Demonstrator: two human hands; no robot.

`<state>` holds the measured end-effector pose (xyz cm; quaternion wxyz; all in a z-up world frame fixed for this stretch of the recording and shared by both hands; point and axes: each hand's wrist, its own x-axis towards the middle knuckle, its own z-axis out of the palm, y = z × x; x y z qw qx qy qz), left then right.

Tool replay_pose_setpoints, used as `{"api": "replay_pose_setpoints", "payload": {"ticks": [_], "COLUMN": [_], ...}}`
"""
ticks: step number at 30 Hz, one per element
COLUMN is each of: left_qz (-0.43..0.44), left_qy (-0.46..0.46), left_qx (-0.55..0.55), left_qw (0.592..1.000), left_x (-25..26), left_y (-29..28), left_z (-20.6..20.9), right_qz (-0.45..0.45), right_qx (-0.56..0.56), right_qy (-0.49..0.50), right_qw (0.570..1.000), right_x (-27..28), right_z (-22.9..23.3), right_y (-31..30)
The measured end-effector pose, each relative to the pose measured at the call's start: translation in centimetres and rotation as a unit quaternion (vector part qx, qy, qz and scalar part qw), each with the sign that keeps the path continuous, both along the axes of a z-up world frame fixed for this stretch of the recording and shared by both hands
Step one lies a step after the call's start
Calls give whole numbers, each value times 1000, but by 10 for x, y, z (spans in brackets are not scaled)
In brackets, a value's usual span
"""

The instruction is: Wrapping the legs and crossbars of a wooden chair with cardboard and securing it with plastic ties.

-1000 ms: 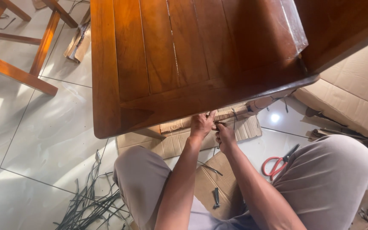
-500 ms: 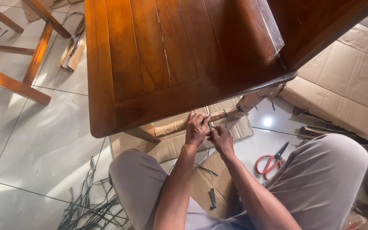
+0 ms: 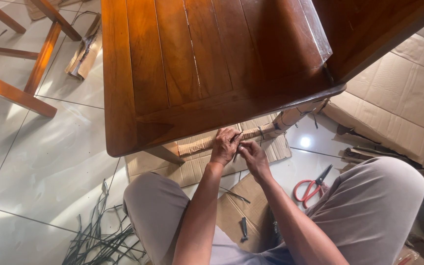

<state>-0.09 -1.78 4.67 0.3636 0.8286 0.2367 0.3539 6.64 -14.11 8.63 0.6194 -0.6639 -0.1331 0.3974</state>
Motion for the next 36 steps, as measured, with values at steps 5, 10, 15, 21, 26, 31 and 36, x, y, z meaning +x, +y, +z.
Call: {"api": "replay_pose_setpoints", "payload": {"ticks": [5, 10, 15, 21, 26, 31, 36], "left_qz": [-12, -25, -33, -12, -10, -4, 14], "left_qy": [14, 19, 36, 31, 23, 13, 0], "left_qx": [-21, -17, -13, 12, 10, -7, -20], "left_qw": [1000, 999, 999, 999, 1000, 1000, 1000], "left_x": [-2, -4, -3, 2, 3, 4, 0], "left_y": [2, 4, 6, 7, 6, 8, 6], "left_z": [10, 1, -6, -24, -20, -24, -21], "right_qz": [-8, -22, 3, 38, 25, 3, -7], "right_qx": [-86, -9, 63, 59, 20, -73, -147], "right_qy": [-192, -452, -560, -586, -525, -346, -176], "right_qw": [978, 892, 826, 807, 850, 935, 973], "right_x": [3, 0, 5, 24, 28, 28, 30], "right_z": [1, -13, 4, -1, -1, 9, 11], "right_y": [-2, -2, 5, 12, 15, 18, 21]}}
